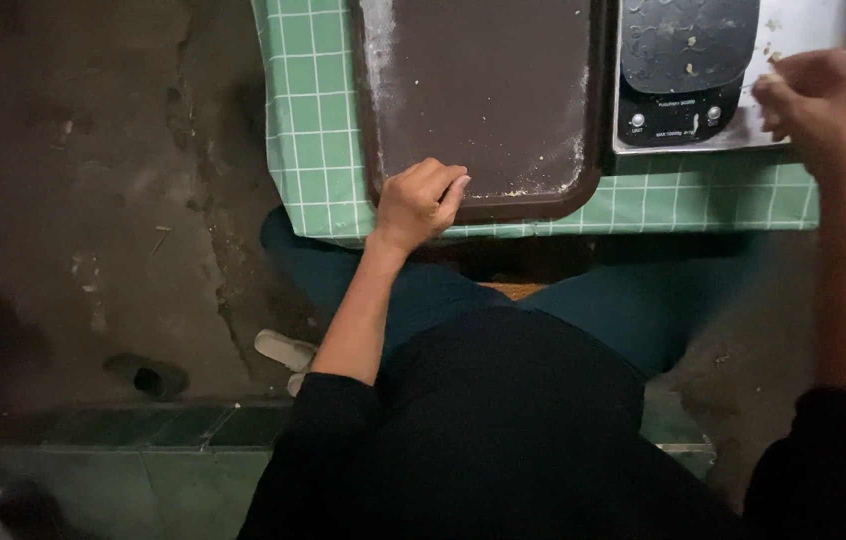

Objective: A person is manually shaping small pieces of dough by rolling them into balls and then forming them into specific shapes on a tray.

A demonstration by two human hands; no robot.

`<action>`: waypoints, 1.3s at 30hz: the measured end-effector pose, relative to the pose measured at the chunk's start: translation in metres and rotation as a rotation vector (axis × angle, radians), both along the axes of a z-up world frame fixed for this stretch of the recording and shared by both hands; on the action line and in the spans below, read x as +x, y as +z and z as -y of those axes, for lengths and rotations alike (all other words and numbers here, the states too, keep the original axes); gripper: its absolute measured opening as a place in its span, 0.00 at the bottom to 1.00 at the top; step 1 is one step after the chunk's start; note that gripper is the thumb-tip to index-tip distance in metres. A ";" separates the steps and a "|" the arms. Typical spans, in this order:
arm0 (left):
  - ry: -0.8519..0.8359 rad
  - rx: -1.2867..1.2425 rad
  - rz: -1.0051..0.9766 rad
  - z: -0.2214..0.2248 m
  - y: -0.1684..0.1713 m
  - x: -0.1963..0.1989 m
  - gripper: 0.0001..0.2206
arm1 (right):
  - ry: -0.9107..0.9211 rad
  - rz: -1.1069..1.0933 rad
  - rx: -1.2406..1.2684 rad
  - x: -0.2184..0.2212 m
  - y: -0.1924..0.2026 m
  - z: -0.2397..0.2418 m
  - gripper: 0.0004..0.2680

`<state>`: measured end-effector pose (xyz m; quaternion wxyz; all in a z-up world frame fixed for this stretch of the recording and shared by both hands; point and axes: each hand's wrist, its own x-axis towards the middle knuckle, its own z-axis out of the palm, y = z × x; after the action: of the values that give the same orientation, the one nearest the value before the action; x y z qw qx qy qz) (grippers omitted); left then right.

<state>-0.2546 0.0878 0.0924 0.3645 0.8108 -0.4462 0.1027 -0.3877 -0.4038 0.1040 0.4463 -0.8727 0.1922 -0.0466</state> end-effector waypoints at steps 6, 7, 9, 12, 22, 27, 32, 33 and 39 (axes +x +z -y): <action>0.008 -0.002 -0.001 0.001 0.001 0.000 0.01 | 0.052 -0.007 -0.001 0.016 0.019 -0.043 0.05; 0.012 0.007 -0.005 0.001 0.001 0.000 0.01 | 0.103 0.072 -0.034 0.021 0.022 -0.048 0.04; 0.008 0.013 -0.007 0.001 0.000 0.001 0.01 | 0.147 0.150 -0.070 0.034 0.017 -0.049 0.04; 0.009 0.008 -0.008 0.003 -0.001 -0.001 0.02 | 0.226 0.202 -0.538 0.047 0.001 -0.043 0.04; 0.002 -0.004 -0.038 0.003 0.003 -0.001 0.01 | 0.264 -0.215 -1.027 0.019 0.000 -0.021 0.05; 0.013 -0.001 -0.011 0.005 0.000 -0.001 0.01 | 0.382 -0.650 -1.518 0.005 -0.004 -0.003 0.15; 0.012 -0.013 -0.025 0.004 0.002 -0.001 0.01 | 0.418 -0.821 -1.463 0.024 -0.004 -0.013 0.17; 0.021 -0.008 -0.018 0.003 0.001 0.000 0.01 | 0.422 -0.808 -1.464 0.022 -0.007 -0.010 0.17; 0.024 -0.005 -0.069 0.000 0.001 -0.001 0.02 | 0.405 -0.842 -1.494 0.028 -0.007 -0.009 0.12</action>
<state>-0.2554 0.0875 0.0930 0.3803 0.8185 -0.4232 0.0799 -0.3597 -0.3944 0.0970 -0.3492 -0.8986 0.1017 0.2456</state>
